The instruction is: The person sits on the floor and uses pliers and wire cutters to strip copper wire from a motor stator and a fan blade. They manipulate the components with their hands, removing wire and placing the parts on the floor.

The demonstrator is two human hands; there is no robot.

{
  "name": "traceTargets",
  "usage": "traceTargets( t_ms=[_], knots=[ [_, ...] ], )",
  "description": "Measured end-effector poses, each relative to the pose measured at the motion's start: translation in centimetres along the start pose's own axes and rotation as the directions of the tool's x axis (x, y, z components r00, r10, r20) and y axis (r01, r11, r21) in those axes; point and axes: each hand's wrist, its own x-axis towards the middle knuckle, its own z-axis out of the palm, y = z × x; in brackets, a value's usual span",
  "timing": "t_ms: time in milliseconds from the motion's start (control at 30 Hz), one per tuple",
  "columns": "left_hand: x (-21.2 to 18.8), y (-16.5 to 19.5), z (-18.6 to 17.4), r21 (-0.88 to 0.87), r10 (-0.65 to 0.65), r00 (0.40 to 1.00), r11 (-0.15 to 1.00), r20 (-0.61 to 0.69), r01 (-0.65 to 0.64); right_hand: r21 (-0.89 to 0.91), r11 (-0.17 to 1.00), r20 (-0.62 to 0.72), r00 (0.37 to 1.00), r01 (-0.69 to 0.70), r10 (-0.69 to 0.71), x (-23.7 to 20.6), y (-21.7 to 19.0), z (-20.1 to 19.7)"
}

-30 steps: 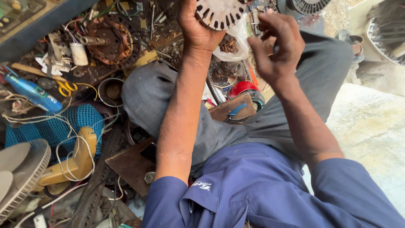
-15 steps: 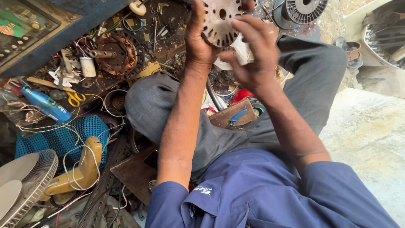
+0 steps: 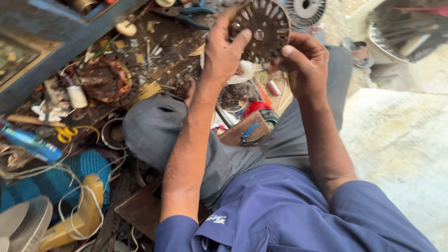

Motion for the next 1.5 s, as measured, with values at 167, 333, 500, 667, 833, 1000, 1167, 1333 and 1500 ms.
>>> traceTargets(
  t_ms=[167, 333, 500, 667, 833, 1000, 1167, 1333, 1500],
  knots=[
    [-0.6, -2.7, 5.5, 0.099, -0.091, 0.993, 0.991, 0.07, 0.084, 0.146, 0.985, -0.225, 0.966, -0.091, 0.123, -2.6, -0.9, -5.2],
    [-2.2, -4.1, 8.8, 0.106, -0.206, 0.966, 0.976, 0.153, 0.192, 0.13, 0.99, -0.34, 0.935, -0.063, 0.104, -4.6, -0.5, -9.0],
    [-2.0, -5.2, 9.6, -0.022, -0.225, 0.957, 0.972, 0.183, 0.232, 0.216, 0.97, -0.372, 0.909, -0.112, 0.188, -4.5, -0.8, -11.1],
    [-1.5, -5.8, 9.6, -0.107, -0.309, 0.928, 0.936, 0.207, 0.335, 0.345, 0.927, -0.23, 0.945, -0.146, 0.235, -4.6, -0.8, -12.4],
    [-1.2, -5.4, 9.6, -0.146, -0.343, 0.907, 0.912, 0.245, 0.384, 0.404, 0.912, -0.243, 0.953, -0.069, 0.18, -4.7, 0.3, -13.8],
    [-1.2, -5.2, 9.8, -0.101, -0.329, 0.915, 0.928, 0.236, 0.359, 0.442, 0.895, -0.301, 0.931, -0.058, 0.208, -4.5, 0.7, -14.5],
    [-1.2, -5.8, 9.3, -0.057, -0.38, 0.906, 0.916, 0.187, 0.396, 0.251, 0.963, -0.244, 0.956, -0.102, 0.165, -4.7, -0.2, -12.9],
    [-0.8, -6.6, 8.5, -0.077, -0.417, 0.881, 0.893, 0.223, 0.443, 0.568, 0.797, 0.07, 0.977, -0.205, 0.201, -2.2, -0.3, -10.5],
    [-0.8, -5.2, 9.5, 0.119, -0.296, 0.913, 0.955, 0.281, 0.272, 0.699, 0.692, 0.132, 0.984, -0.18, 0.123, 0.4, 3.8, -9.7]
  ],
)
